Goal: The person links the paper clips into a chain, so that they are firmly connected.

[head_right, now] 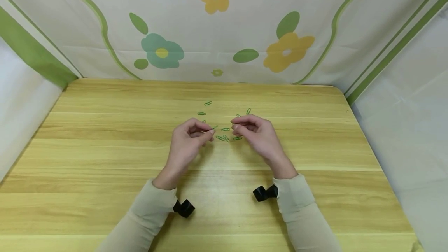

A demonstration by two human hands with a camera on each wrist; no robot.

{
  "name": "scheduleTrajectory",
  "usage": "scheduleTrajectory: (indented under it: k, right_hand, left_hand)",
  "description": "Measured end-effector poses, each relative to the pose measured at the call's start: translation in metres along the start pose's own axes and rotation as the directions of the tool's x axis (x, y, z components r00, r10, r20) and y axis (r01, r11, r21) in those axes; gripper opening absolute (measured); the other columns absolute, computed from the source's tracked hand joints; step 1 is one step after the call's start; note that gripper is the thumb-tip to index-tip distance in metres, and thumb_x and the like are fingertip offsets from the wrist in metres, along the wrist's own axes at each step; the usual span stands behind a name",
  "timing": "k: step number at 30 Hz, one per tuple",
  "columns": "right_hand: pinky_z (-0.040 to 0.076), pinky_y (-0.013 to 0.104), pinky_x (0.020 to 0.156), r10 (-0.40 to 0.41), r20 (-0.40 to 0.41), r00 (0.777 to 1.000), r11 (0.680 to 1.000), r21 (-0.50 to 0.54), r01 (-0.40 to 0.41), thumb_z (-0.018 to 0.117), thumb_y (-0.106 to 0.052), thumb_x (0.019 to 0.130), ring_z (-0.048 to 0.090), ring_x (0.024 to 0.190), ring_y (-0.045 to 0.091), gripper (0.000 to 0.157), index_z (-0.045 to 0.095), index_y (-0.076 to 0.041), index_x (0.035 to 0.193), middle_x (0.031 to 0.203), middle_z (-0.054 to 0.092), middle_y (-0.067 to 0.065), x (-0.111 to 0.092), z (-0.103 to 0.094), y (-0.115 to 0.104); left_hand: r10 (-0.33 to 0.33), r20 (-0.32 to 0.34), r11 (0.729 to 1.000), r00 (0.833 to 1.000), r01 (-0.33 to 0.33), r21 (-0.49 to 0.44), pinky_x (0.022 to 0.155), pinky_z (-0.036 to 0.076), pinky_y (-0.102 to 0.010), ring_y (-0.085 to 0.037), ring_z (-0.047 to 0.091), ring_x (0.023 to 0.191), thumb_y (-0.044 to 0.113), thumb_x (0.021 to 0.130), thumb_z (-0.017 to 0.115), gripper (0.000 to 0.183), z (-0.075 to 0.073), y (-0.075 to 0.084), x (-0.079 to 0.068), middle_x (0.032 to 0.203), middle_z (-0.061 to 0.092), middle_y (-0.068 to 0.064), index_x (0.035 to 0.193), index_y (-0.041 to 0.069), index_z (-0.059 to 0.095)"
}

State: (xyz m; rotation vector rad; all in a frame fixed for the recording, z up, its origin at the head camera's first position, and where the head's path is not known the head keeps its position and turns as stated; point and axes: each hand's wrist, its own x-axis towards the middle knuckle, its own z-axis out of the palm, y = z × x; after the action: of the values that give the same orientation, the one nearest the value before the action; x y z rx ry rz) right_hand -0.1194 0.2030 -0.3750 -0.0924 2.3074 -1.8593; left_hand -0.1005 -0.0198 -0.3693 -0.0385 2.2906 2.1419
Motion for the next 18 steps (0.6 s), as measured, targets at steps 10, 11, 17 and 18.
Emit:
scheduleTrajectory:
  k: [10, 11, 17, 18]
  right_hand:
    - [0.065, 0.036, 0.092, -0.055, 0.019, 0.998, 0.979, 0.197, 0.050, 0.072, -0.005, 0.103, 0.077, 0.091, 0.015, 0.020, 0.074, 0.003, 0.121, 0.106, 0.078, 0.002, 0.006, 0.008, -0.001]
    - [0.065, 0.034, 0.090, -0.054, 0.019, 0.998, 0.975, 0.215, 0.048, 0.072, -0.004, 0.103, 0.077, 0.089, 0.014, 0.019, 0.075, 0.002, 0.120, 0.105, 0.078, 0.002, 0.006, 0.008, -0.002]
    - [0.062, 0.025, 0.078, -0.048, -0.001, 0.999, 0.948, 0.316, 0.046, 0.071, -0.003, 0.103, 0.071, 0.079, 0.010, 0.013, 0.081, -0.010, 0.108, 0.098, 0.077, 0.000, 0.009, 0.014, -0.006]
    - [0.061, 0.024, 0.076, -0.050, -0.010, 0.999, 0.944, 0.327, 0.050, 0.071, -0.003, 0.103, 0.070, 0.078, 0.009, 0.015, 0.082, -0.012, 0.106, 0.097, 0.077, -0.001, 0.009, 0.015, -0.007]
  left_hand:
    - [0.014, -0.010, 0.999, 1.000, -0.015, -0.034, 0.069, 0.059, -0.025, -0.020, 0.077, 0.080, -0.002, 0.092, 0.082, 0.008, 0.004, 0.001, 0.000, 0.096, 0.080, -0.017, 0.095, 0.003, 0.077]
    - [0.011, -0.012, 0.999, 1.000, -0.012, -0.039, 0.068, 0.060, -0.025, -0.019, 0.077, 0.080, -0.002, 0.092, 0.082, 0.008, 0.004, 0.001, 0.000, 0.096, 0.080, -0.016, 0.095, 0.004, 0.077]
    - [0.029, -0.021, 0.998, 0.999, -0.030, -0.062, 0.069, 0.061, -0.023, -0.018, 0.077, 0.080, -0.001, 0.091, 0.083, 0.006, 0.006, 0.000, 0.000, 0.096, 0.080, -0.018, 0.095, 0.001, 0.078]
    - [0.033, -0.024, 0.997, 0.999, -0.035, -0.066, 0.069, 0.061, -0.023, -0.018, 0.077, 0.080, -0.001, 0.091, 0.083, 0.006, 0.007, 0.000, 0.000, 0.096, 0.080, -0.018, 0.095, 0.001, 0.078]
